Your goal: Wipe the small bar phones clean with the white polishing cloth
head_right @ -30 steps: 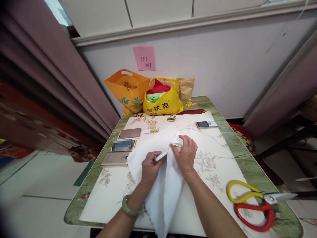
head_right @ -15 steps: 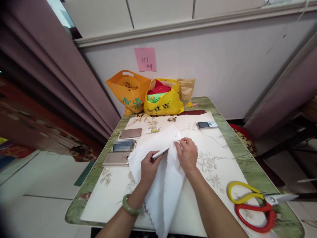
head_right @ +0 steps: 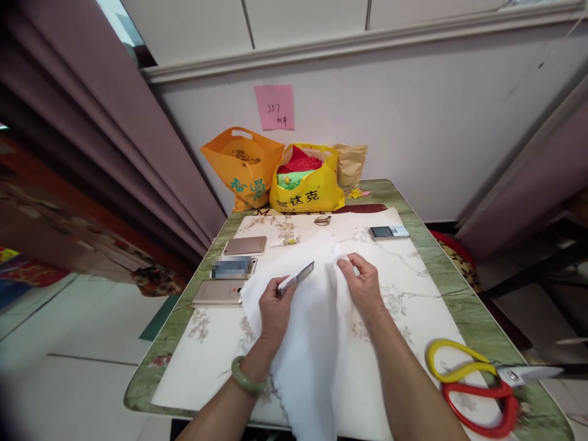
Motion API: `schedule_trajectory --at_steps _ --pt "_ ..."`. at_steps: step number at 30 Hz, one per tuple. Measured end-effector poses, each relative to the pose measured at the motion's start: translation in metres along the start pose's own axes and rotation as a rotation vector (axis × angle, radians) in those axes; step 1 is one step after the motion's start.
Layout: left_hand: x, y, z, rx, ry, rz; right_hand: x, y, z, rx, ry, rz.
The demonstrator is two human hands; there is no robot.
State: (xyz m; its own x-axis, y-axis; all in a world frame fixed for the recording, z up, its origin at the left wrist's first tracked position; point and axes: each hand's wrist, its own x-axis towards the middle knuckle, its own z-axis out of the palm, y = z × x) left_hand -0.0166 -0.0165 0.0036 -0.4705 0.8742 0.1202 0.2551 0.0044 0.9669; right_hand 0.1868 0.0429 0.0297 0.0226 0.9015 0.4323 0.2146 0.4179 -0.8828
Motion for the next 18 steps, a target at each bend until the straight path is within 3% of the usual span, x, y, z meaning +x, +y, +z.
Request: schedule_trajectory --at_steps 2,6,8,13,16,18 --pt "0.0 -0.001 0.001 0.013 -0.018 0.011 0.001 -0.005 0.001 -0.067 -0.011 -0.056" --pt "-0.004 -0.001 0.002 0.105 -0.088 0.103 -0.004 -0.017 0.011 0.053 -0.299 -0.043" --pt "-0.006 0.001 0.002 0.159 -0.141 0.183 -0.009 -0.019 0.021 0.048 -0.339 -0.054" --pt "-0.008 0.003 0.006 0.285 -0.195 0.401 -0.019 -0.008 0.045 -0.454 -0.013 -0.194" --pt "-0.008 0.004 0.007 0.29 -0.194 0.418 -0.02 -0.004 0.049 -0.638 0.176 -0.282" --pt "-0.009 0.004 0.007 0.287 -0.202 0.411 -0.02 -0.004 0.047 -0.697 0.227 -0.331"
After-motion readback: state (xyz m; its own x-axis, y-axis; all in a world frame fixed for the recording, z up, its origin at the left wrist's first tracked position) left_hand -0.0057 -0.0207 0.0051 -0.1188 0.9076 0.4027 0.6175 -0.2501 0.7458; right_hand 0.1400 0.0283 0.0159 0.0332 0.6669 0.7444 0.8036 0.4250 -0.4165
